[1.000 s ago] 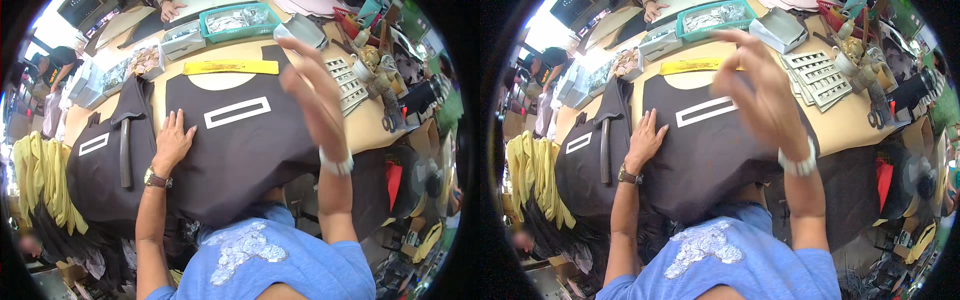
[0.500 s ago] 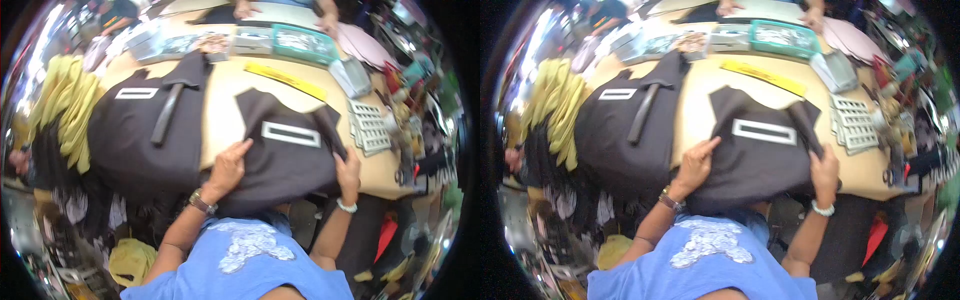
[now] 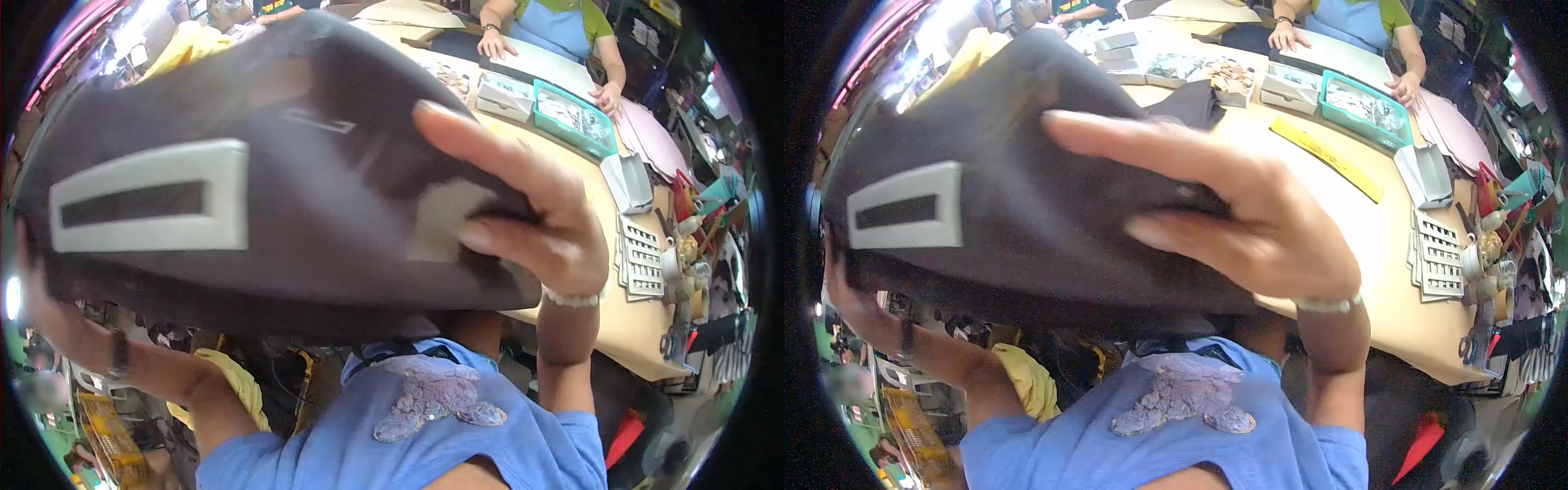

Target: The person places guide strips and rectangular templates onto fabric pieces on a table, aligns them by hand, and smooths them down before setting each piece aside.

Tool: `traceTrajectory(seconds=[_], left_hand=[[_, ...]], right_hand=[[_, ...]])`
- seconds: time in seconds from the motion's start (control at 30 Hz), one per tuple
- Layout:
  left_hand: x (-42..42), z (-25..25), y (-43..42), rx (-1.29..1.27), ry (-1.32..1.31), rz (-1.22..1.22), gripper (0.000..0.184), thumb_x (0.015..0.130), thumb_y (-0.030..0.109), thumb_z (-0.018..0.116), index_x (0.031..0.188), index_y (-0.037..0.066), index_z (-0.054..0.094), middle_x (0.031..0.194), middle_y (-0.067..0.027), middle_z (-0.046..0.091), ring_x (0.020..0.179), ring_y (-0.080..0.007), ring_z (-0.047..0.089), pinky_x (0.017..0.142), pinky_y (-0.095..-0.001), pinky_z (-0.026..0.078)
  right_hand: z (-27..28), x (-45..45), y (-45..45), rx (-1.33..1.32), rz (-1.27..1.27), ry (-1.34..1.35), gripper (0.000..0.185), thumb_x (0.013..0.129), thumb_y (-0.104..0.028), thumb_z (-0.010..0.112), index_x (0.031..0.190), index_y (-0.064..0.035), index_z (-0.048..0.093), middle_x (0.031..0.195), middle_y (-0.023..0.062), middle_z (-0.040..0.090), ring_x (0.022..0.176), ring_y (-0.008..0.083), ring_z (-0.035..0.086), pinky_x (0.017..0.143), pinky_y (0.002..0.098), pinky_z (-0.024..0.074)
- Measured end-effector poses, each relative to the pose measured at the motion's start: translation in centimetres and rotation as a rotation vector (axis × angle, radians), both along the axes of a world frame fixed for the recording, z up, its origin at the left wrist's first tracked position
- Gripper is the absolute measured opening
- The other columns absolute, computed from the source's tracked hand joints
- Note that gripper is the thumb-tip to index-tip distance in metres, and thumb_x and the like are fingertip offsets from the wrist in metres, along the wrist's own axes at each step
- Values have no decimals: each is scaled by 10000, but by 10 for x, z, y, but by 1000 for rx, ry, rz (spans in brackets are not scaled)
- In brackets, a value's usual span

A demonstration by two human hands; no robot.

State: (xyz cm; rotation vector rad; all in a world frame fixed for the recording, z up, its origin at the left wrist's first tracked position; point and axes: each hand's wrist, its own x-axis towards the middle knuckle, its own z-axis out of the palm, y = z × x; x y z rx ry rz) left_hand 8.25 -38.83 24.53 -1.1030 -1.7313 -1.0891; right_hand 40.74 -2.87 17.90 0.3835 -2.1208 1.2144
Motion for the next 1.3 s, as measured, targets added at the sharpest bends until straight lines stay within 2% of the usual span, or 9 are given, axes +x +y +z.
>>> traceTrajectory(seconds=[0.13, 0.23, 0.3, 0.4, 0.47, 0.7, 0.93, 1.1, 1.3], left_hand=[[-6, 89, 45, -235, 398, 367, 451, 870, 228, 455, 1222, -43, 533, 1244, -178, 553, 1156, -298, 528, 1024, -348, 370], [-167, 131, 61, -409, 275, 537, 484, 860, 205, 513, 1312, 37, 472, 1286, -134, 527, 1170, -249, 510, 1015, -359, 377], [-225, 122, 121, -490, 391, 270, 425, 857, 150, 531, 1267, 40, 513, 1232, -119, 569, 1118, -220, 539, 973, -316, 394], [-202, 46, 215, -571, 160, 285, 414, 772, 75, 481, 1175, 19, 560, 1054, -199, 620, 978, -292, 594, 874, -368, 453], [-195, -15, 258, -510, 145, 31, 425, 756, 1, 405, 1142, 35, 579, 1104, -227, 595, 1023, -355, 573, 893, -412, 447], [-196, -175, 314, -882, 32, 75, 545, 712, -82, 436, 1224, 67, 549, 1280, -153, 509, 1122, -328, 518, 970, -401, 401], [-222, -161, 340, -737, -10, 159, 567, 738, -68, 442, 1285, 78, 478, 1301, -134, 496, 1140, -341, 501, 975, -413, 395], [-255, -172, 363, -691, 330, 320, 459, 839, 124, 460, 1298, 107, 476, 1386, -197, 379, 1269, -375, 358, 985, -493, 371], [-177, -217, 356, -691, -158, 217, 572, 923, 495, 349, 1356, 128, 417, 1453, -211, 258, 1349, -400, 198, 1036, -635, 158]], right_hand=[[45, -57, -2, -75, 61, 108, 426, 738, 14, 583, 1162, 63, 578, 1159, 148, 607, 1083, 197, 566, 970, 282, 399], [45, -96, 23, -251, 51, -23, 608, 891, -43, 566, 1416, -28, 260, 1223, 115, 566, 1014, 145, 583, 873, 216, 470], [34, -115, 32, -254, -167, -10, 448, 819, -13, 583, 1249, 10, 459, 1132, 118, 615, 995, 161, 598, 882, 236, 460], [-20, -143, 75, 111, -554, 98, 285, 765, -28, 597, 1043, -17, 662, 1008, 170, 664, 934, 257, 637, 872, 310, 466], [-59, -146, 89, 39, -667, -40, 345, 740, -44, 618, 1084, -34, 644, 991, 203, 649, 943, 295, 629, 870, 318, 463], [-154, -142, 92, -83, -787, -374, 619, 719, 20, 631, 1301, 42, 421, 1211, 248, 486, 1135, 381, 490, 973, 362, 400], [-149, -175, 134, 18, -852, -199, 668, 687, -19, 656, 1310, 41, 423, 1263, 245, 489, 1188, 347, 468, 1020, 338, 352], [-136, -203, 168, 113, -945, -323, 639, 681, -77, 615, 1273, 89, 443, 1274, 283, 477, 1227, 351, 443, 1036, 335, 329], [-172, -197, 161, 57, -913, -562, 594, 695, -24, 517, 1273, 85, 438, 1183, 298, 512, 1151, 395, 480, 987, 367, 379]])
